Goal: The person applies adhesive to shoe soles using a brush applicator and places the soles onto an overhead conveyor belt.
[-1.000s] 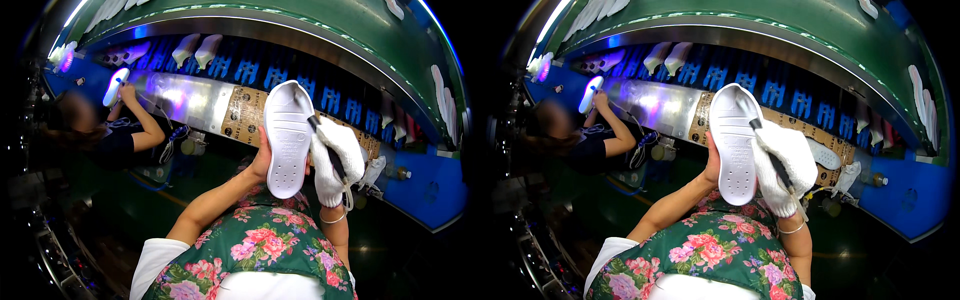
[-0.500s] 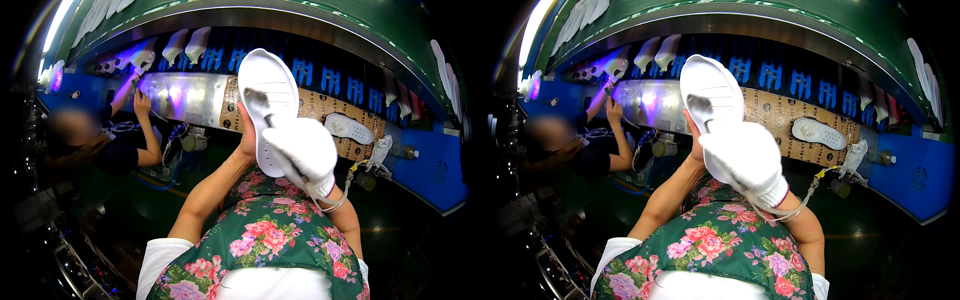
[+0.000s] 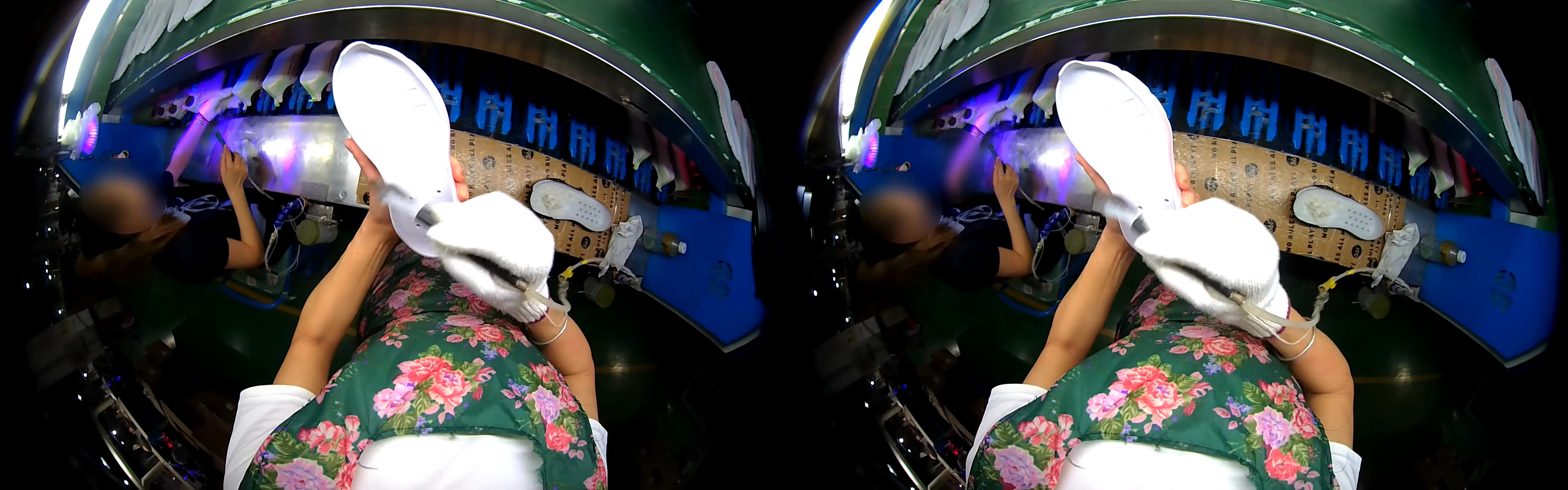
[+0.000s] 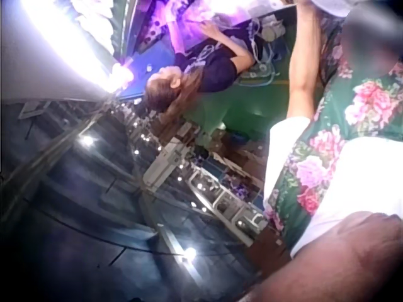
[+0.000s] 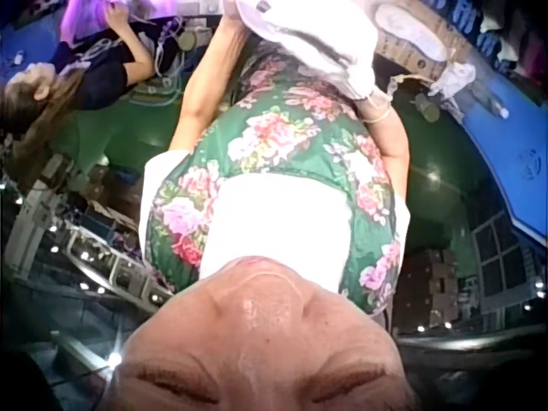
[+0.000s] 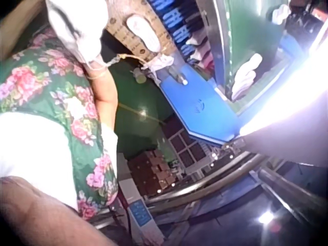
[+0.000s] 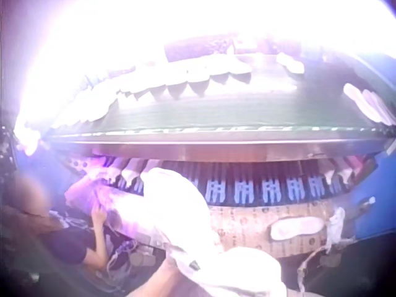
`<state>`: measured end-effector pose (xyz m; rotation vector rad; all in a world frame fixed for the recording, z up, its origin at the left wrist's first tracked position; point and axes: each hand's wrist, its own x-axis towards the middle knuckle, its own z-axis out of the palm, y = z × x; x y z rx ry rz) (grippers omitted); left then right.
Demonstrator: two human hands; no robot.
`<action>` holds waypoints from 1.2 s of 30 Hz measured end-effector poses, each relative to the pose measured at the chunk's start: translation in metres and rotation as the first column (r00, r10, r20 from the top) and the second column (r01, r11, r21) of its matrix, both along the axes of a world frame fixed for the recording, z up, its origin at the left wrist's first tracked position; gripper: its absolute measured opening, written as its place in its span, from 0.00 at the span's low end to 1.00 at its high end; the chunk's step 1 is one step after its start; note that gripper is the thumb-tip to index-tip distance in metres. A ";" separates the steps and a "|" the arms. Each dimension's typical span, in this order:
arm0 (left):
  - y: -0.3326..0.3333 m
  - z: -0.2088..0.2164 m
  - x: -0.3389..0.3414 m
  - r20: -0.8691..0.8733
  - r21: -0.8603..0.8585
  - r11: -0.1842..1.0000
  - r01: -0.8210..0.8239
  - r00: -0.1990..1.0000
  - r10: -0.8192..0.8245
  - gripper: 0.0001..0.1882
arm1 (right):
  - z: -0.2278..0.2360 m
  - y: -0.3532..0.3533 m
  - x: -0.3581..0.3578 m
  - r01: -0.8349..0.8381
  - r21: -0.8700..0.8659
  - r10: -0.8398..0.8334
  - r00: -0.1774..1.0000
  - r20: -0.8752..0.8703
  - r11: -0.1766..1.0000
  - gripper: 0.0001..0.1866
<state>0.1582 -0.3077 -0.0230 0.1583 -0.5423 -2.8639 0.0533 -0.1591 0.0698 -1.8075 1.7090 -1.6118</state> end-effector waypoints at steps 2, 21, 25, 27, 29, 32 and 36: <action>-0.002 0.005 -0.003 0.051 0.000 0.997 -0.074 0.996 0.074 0.70 | -0.007 -0.002 0.000 0.105 -0.045 -0.107 0.993 -0.058 0.993 0.17; -0.020 0.016 -0.024 -0.160 0.047 0.985 -0.166 0.972 0.172 0.64 | -0.011 0.001 0.000 0.054 -0.094 -0.062 0.994 -0.090 0.994 0.15; -0.026 0.018 -0.026 -0.174 0.066 0.991 -0.116 0.977 0.126 0.65 | -0.016 0.004 0.005 -0.090 -0.050 0.089 0.996 -0.025 0.995 0.16; -0.031 0.014 -0.022 -0.111 0.029 0.992 -0.122 0.986 0.124 0.64 | -0.006 0.004 -0.001 -0.165 -0.005 0.162 0.960 0.230 0.986 0.14; -0.031 0.013 -0.022 -0.045 -0.062 0.991 -0.122 0.992 0.119 0.63 | -0.011 0.004 -0.003 -0.038 -0.024 0.039 0.998 0.039 0.999 0.16; -0.034 0.016 -0.027 -0.058 -0.107 0.991 -0.076 0.996 0.070 0.62 | -0.021 0.007 0.001 0.034 -0.027 -0.039 0.981 -0.192 0.999 0.18; -0.038 0.016 -0.024 -0.014 -0.120 0.992 0.035 0.999 -0.037 0.61 | -0.014 0.012 0.006 -0.104 0.010 0.105 0.983 -0.152 0.994 0.17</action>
